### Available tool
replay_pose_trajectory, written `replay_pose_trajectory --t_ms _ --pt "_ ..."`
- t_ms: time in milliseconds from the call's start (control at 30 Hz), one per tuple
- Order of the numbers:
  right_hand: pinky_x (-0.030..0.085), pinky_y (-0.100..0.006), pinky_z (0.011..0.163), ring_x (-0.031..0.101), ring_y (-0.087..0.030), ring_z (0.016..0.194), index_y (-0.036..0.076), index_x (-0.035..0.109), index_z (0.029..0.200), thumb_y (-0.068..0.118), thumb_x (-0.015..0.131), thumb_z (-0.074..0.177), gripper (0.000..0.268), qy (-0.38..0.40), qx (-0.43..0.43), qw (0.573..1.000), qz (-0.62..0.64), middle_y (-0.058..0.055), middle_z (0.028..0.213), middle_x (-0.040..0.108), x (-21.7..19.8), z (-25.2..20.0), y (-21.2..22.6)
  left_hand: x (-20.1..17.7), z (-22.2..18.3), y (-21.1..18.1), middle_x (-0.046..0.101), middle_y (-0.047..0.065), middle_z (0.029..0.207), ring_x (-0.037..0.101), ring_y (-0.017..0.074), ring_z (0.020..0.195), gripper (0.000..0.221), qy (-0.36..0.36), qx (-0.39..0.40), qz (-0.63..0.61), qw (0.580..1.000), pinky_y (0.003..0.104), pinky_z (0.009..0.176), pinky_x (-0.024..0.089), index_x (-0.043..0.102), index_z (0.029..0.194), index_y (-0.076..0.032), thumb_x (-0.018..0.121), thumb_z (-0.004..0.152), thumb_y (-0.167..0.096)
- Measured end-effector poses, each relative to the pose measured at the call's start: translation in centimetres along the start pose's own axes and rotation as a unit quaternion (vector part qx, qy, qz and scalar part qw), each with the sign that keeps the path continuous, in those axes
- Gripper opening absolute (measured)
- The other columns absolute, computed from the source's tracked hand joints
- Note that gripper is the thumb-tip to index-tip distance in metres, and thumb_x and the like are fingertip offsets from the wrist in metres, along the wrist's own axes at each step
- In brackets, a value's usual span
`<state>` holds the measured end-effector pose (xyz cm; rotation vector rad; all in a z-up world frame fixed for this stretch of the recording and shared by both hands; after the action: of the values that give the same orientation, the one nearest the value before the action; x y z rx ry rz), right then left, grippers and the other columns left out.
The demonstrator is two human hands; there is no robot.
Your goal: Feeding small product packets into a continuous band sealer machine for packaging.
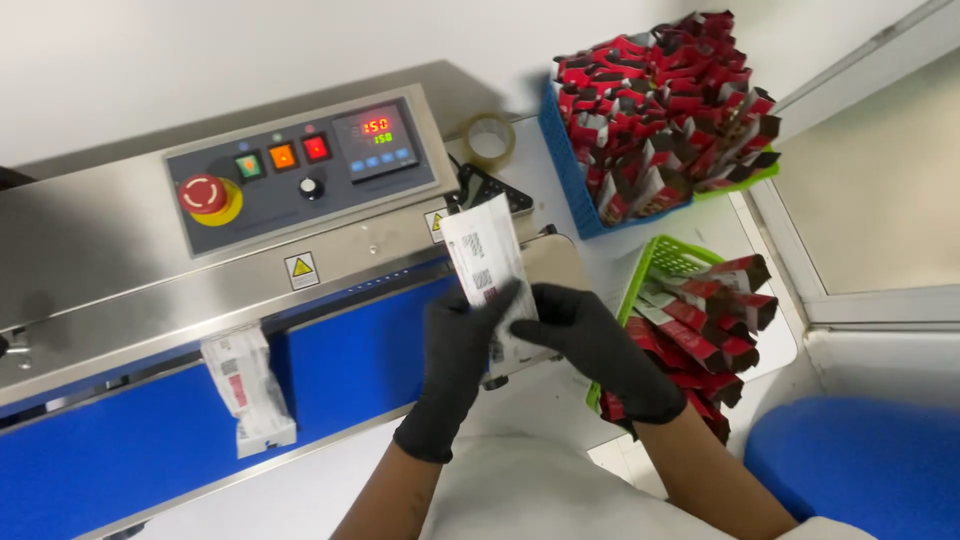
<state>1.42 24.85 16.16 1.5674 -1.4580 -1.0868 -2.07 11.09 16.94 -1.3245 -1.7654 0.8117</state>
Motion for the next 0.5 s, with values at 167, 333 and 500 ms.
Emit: replay_pose_trajectory --t_ms 167,333,500 --pt "0.054 -0.044 0.101 0.071 -0.022 0.117 0.006 0.077 0.12 0.017 0.086 0.083 0.039 0.035 0.063 0.997 -0.001 -0.016 0.116 0.081 0.7 1.2 -1.9 -1.2 1.5 -0.9 0.069 0.002 0.063 0.041 0.0065 0.069 0.023 -0.084 -0.008 -0.069 0.994 0.028 0.068 0.042 0.077 0.071 -0.01 0.098 0.072 -0.018" --pt "0.061 -0.043 0.086 0.068 -0.019 0.099 0.002 0.075 0.12 0.02 0.083 0.089 0.036 -0.105 0.025 0.994 -0.012 -0.019 0.104 0.077 -0.9 5.1 -3.8 -0.5 4.6 6.6 0.077 0.006 0.075 0.052 0.0062 0.073 0.022 -0.031 -0.047 -0.054 0.997 0.026 0.07 0.044 0.081 0.083 -0.01 0.095 0.075 -0.024" --pt "0.063 -0.041 0.078 0.073 -0.023 0.089 0.005 0.077 0.113 0.022 0.084 0.091 0.029 -0.133 0.066 0.988 0.03 -0.02 0.098 0.076 -1.1 8.6 -7.8 -0.7 6.9 7.9 0.07 0.005 0.07 0.05 0.0083 0.078 0.025 -0.053 -0.043 -0.086 0.994 0.027 0.076 0.043 0.08 0.083 -0.006 0.095 0.074 -0.023"
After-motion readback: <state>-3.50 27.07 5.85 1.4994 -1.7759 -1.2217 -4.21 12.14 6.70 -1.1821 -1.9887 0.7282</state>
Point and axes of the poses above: each hand's wrist, its own z-axis towards the middle knuckle, its own x-axis out of the palm, y = z × x, the point moved 3 cm from there along z, towards the middle knuckle
